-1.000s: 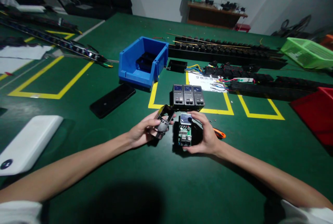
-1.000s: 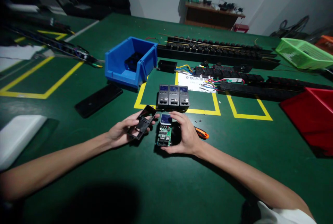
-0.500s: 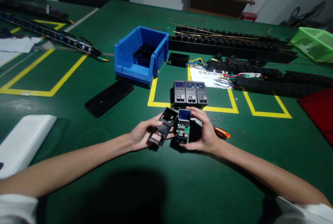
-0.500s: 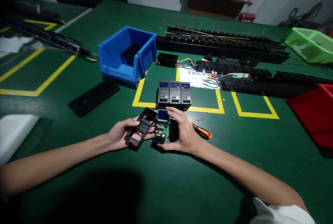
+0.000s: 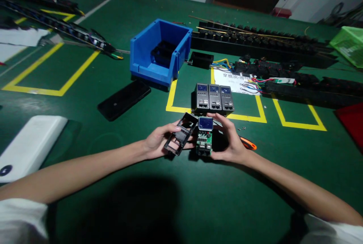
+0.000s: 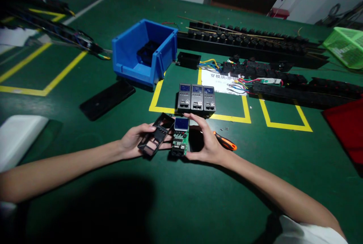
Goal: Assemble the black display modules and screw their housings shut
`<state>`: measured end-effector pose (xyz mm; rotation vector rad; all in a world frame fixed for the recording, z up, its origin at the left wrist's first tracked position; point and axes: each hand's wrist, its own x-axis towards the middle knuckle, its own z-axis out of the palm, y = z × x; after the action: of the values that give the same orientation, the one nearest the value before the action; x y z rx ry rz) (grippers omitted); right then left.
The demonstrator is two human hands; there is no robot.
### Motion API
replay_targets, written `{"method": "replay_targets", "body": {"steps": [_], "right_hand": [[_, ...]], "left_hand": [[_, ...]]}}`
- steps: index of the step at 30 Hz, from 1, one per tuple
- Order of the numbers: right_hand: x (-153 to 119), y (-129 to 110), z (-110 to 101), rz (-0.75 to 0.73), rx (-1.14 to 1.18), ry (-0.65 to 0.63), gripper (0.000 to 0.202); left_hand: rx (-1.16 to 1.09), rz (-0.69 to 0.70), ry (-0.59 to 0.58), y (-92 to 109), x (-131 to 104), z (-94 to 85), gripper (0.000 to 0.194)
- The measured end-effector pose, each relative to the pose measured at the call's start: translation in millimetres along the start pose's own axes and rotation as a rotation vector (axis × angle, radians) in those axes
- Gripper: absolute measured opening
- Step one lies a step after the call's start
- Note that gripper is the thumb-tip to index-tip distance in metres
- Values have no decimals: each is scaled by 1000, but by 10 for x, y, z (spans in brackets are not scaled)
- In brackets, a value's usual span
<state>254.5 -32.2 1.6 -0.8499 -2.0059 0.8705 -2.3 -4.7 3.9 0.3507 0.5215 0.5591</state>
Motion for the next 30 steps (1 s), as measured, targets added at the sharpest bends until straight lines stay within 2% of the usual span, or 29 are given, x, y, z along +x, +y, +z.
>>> {"method": "replay_targets", "body": {"steps": [5, 10, 23, 30], "right_hand": [[-3, 20, 27, 91, 76, 26, 100], [-5, 85, 32, 115, 41, 20, 103], [-33, 63, -9, 91, -26, 37, 101], [-58, 66, -3, 82, 30, 88, 102]], "left_hand": [[-8, 10, -5, 15, -3, 29, 43], [8, 7, -33, 8, 0, 16, 49], [-38, 2, -35, 9, -9, 32, 54], [-19, 22, -4, -11, 0, 11, 45]]}}
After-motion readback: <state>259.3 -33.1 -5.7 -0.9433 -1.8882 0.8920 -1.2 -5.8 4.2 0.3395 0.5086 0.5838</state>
